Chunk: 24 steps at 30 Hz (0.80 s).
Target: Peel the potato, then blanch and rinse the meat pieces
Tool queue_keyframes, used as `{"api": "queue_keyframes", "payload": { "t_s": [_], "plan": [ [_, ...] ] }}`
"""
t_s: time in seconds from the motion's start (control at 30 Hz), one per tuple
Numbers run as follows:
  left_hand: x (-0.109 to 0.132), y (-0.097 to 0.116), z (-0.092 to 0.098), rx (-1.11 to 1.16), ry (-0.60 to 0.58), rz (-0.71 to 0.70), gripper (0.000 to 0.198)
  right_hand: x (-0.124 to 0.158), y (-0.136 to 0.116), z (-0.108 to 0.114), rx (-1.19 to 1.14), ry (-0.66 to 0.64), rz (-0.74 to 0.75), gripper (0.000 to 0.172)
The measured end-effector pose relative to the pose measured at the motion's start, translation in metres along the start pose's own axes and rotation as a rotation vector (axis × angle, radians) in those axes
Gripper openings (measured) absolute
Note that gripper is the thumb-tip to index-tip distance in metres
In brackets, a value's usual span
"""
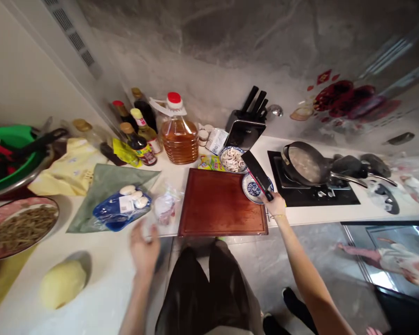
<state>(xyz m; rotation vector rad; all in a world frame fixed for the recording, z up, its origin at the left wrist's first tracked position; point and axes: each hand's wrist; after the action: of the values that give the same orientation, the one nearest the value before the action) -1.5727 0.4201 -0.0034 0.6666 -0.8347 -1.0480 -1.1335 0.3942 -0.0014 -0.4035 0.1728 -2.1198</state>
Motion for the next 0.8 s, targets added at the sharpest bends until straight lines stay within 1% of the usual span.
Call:
{"api": "queue_keyframes", "payload": {
  "t_s": [0.03,0.07,0.1,0.13,0.17,0.2,0.23,0.27,0.3,0.33,0.37,0.43,0.5,0.57,0.67,0.73,0.8],
  "plan": [
    [0.001,0.018,-0.038,0.064,-0.183,-0.067,0.045,-0.015,0.006,0.003,0.013,-0.041,-0.027,0.044],
    [0.004,0.037,-0.078,0.122,-0.365,-0.082,0.043,-0.029,0.01,0.004,0.023,-0.092,-0.046,0.044],
    [0.009,0.056,-0.119,0.168,-0.523,-0.051,0.047,-0.041,0.013,0.004,0.031,-0.147,-0.053,0.044],
    [0.015,0.074,-0.158,0.229,-0.651,0.029,0.056,-0.05,0.015,0.002,0.038,-0.197,-0.049,0.043],
    [0.021,0.09,-0.193,0.286,-0.744,0.15,0.064,-0.057,0.017,0.001,0.041,-0.236,-0.04,0.042],
    [0.028,0.103,-0.225,0.303,-0.775,0.188,0.07,-0.062,0.019,-0.002,0.044,-0.267,-0.029,0.041],
    [0.033,0.113,-0.252,0.319,-0.805,0.225,0.076,-0.065,0.021,-0.004,0.045,-0.288,-0.019,0.039],
    [0.038,0.12,-0.273,0.332,-0.829,0.258,0.078,-0.067,0.023,-0.006,0.047,-0.3,-0.013,0.036],
    [0.042,0.124,-0.291,0.34,-0.846,0.275,0.078,-0.069,0.026,-0.007,0.047,-0.306,-0.01,0.033],
    [0.045,0.126,-0.304,0.353,-0.863,0.292,0.076,-0.071,0.028,-0.008,0.046,-0.31,-0.008,0.03],
    [0.047,0.126,-0.314,0.368,-0.873,0.305,0.073,-0.072,0.03,-0.008,0.043,-0.315,-0.006,0.029],
    [0.049,0.125,-0.326,0.398,-0.864,0.315,0.065,-0.075,0.033,-0.006,0.034,-0.331,0.006,0.026],
    [0.051,0.125,-0.331,0.421,-0.83,0.314,0.063,-0.076,0.036,0.0,0.019,-0.355,0.029,0.027],
    [0.056,0.126,-0.328,0.428,-0.786,0.319,0.068,-0.07,0.038,0.008,-0.004,-0.364,0.067,0.029],
    [0.07,0.124,-0.311,0.426,-0.679,0.269,0.079,-0.046,0.038,0.017,-0.072,-0.28,0.158,0.042],
    [0.081,0.119,-0.292,0.441,-0.583,0.189,0.074,-0.022,0.032,0.016,-0.142,-0.204,0.25,0.048],
    [0.093,0.111,-0.268,0.483,-0.496,0.143,0.066,0.005,0.017,0.005,-0.219,-0.175,0.36,0.046]
  ]
}}
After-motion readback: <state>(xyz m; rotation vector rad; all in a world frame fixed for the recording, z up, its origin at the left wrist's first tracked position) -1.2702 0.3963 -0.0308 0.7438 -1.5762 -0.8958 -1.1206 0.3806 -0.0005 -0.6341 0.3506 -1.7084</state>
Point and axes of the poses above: each hand's wrist, its own x-axis away from the middle knuckle, its own z-axis out of the back of the hand, y = z × x, and after that the axes turned 10 degrees about -y, right-handed
